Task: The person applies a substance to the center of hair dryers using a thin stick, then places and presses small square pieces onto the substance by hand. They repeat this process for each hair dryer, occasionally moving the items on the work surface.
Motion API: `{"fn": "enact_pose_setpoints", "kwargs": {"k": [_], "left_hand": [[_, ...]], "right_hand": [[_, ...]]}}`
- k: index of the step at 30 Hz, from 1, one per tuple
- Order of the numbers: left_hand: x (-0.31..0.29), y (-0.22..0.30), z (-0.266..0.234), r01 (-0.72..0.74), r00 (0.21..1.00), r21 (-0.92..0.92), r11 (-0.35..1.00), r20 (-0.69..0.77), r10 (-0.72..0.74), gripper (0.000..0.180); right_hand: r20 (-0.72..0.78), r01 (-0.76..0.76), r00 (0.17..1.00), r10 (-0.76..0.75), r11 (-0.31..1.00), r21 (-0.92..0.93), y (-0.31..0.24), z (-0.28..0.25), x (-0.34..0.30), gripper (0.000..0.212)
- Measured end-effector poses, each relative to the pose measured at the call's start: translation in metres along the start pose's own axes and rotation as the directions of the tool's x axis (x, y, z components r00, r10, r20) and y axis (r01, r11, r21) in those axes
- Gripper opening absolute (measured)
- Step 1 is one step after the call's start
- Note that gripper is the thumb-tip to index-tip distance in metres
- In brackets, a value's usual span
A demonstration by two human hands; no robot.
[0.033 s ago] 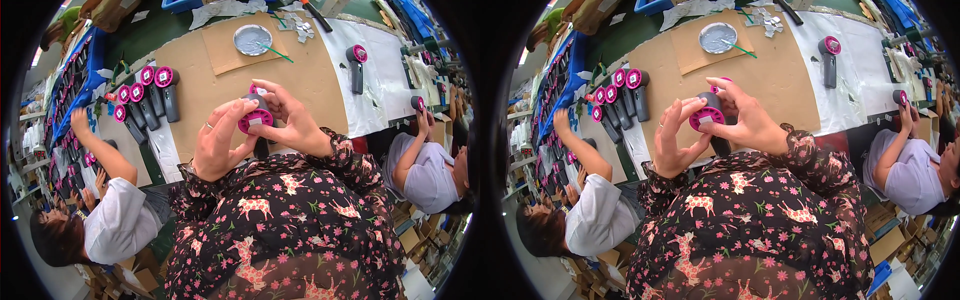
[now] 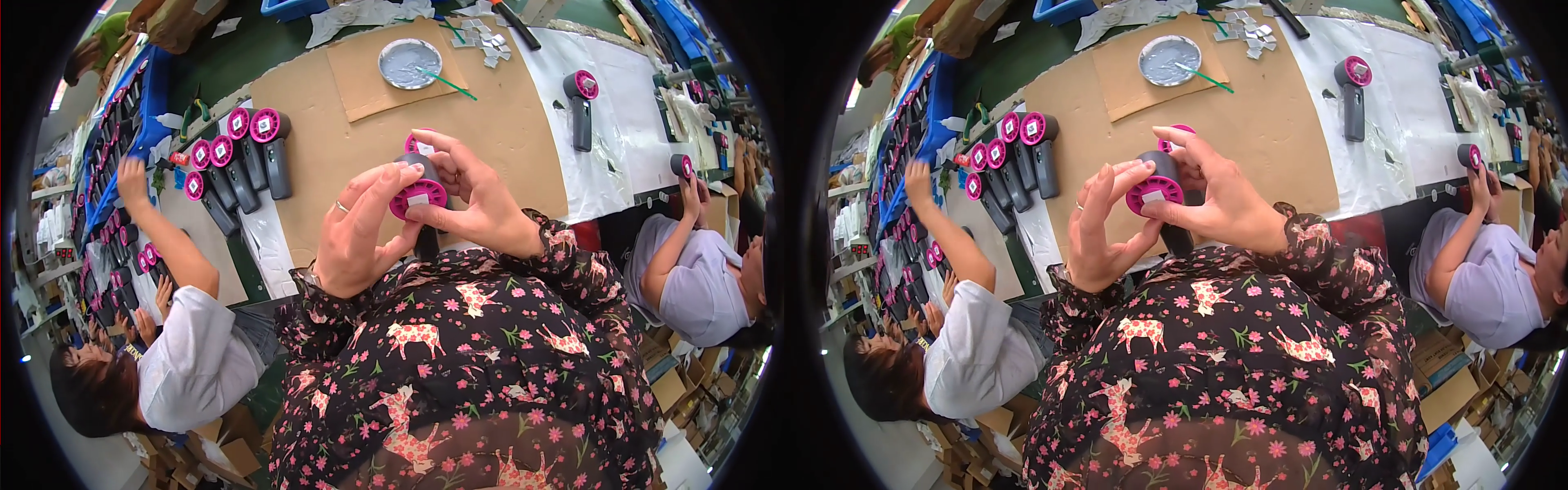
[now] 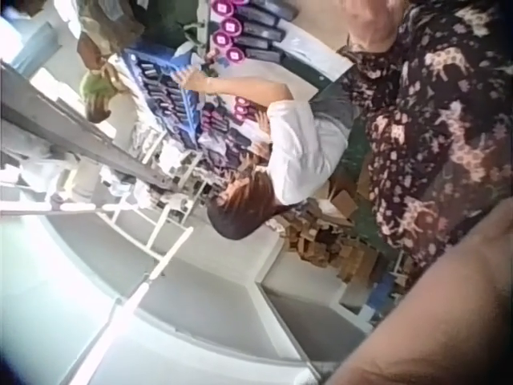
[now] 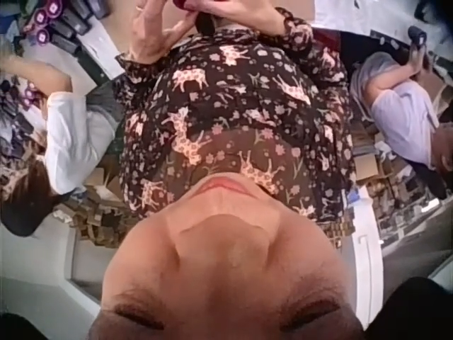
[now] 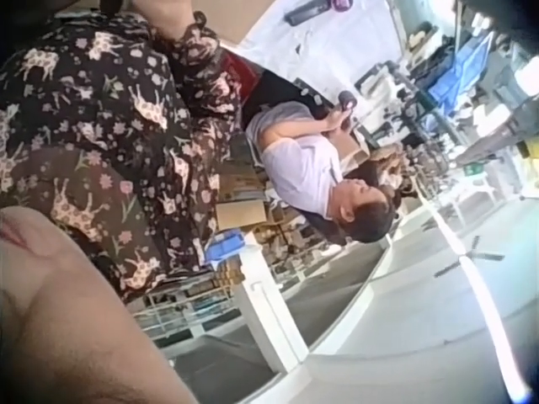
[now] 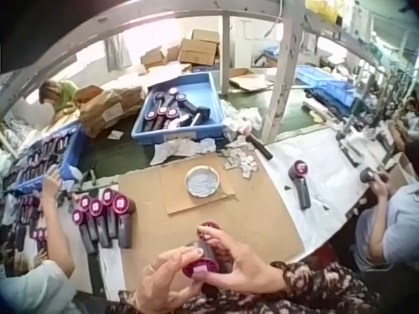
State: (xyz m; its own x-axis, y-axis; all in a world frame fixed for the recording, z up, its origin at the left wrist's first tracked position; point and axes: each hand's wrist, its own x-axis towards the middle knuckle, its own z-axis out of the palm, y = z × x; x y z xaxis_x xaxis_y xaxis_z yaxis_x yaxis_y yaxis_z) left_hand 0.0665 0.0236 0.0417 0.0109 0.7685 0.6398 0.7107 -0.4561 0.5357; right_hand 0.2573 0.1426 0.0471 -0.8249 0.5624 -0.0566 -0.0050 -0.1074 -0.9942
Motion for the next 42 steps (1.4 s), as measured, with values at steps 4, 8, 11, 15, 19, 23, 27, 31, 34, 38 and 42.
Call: {"fn": "enact_pose_setpoints", "kwargs": {"k": [4, 8, 11, 15, 19, 23, 27, 31, 34, 38, 42], "left_hand": [[-0.004, 0.008, 0.008, -0.066, 0.998, -0.031, 0.997, -0.014, 0.066, 0.092], [-0.009, 0.009, 0.010, -0.076, 0.997, -0.039, 0.996, 0.003, 0.077, 0.091], [-0.012, 0.013, 0.006, -0.069, 0.997, -0.018, 0.997, 0.024, 0.070, 0.093], [-0.015, 0.009, 0.004, -0.024, 0.996, -0.021, 1.000, 0.083, 0.025, 0.100], [-0.034, -0.024, 0.000, 0.170, 0.984, -0.133, 0.976, -0.028, -0.175, 0.105], [-0.039, -0.051, -0.004, 0.498, 0.866, -0.106, 0.861, 0.015, -0.500, 0.107], [-0.026, -0.063, 0.000, 0.606, 0.794, -0.097, 0.789, 0.123, -0.595, 0.111], [-0.004, -0.057, 0.009, 0.335, 0.927, 0.173, 0.926, 0.113, -0.357, 0.109], [0.017, -0.052, 0.025, 0.197, 0.940, 0.218, 0.956, 0.234, -0.247, 0.106], [0.022, -0.056, 0.036, 0.199, 0.932, 0.168, 0.965, 0.273, -0.240, 0.103], [0.016, -0.043, 0.028, 0.122, 0.966, 0.157, 0.980, 0.207, -0.154, 0.104]], "right_hand": [[-0.017, -0.005, 1.000, 0.007, 0.994, 0.112, 0.005, 0.002, -0.015, 0.085], [-0.049, 0.002, 0.999, 0.002, 0.996, 0.086, 0.013, 0.006, -0.021, 0.082], [-0.042, 0.006, 0.999, -0.005, 0.999, 0.036, 0.015, 0.011, -0.024, 0.080], [-0.095, 0.009, 0.996, -0.002, 0.998, 0.068, 0.016, 0.015, -0.022, 0.073], [-0.180, 0.118, 0.968, -0.175, 0.949, -0.292, 0.018, 0.003, -0.008, 0.058], [-0.381, -0.097, 0.922, 0.074, 0.994, -0.042, 0.045, -0.030, -0.001, 0.048], [-0.371, -0.091, 0.927, 0.047, 0.991, -0.102, 0.053, -0.041, 0.008, 0.043], [-0.363, -0.106, 0.930, 0.066, 0.990, -0.093, 0.063, -0.042, 0.014, 0.046], [-0.344, -0.135, 0.934, 0.092, 0.985, -0.104, 0.066, -0.039, 0.019, 0.054], [-0.311, -0.142, 0.943, 0.116, 0.988, -0.063, 0.071, -0.033, 0.020, 0.067], [-0.253, -0.099, 0.962, 0.101, 0.995, 0.022, 0.064, -0.025, 0.019, 0.077]]}}
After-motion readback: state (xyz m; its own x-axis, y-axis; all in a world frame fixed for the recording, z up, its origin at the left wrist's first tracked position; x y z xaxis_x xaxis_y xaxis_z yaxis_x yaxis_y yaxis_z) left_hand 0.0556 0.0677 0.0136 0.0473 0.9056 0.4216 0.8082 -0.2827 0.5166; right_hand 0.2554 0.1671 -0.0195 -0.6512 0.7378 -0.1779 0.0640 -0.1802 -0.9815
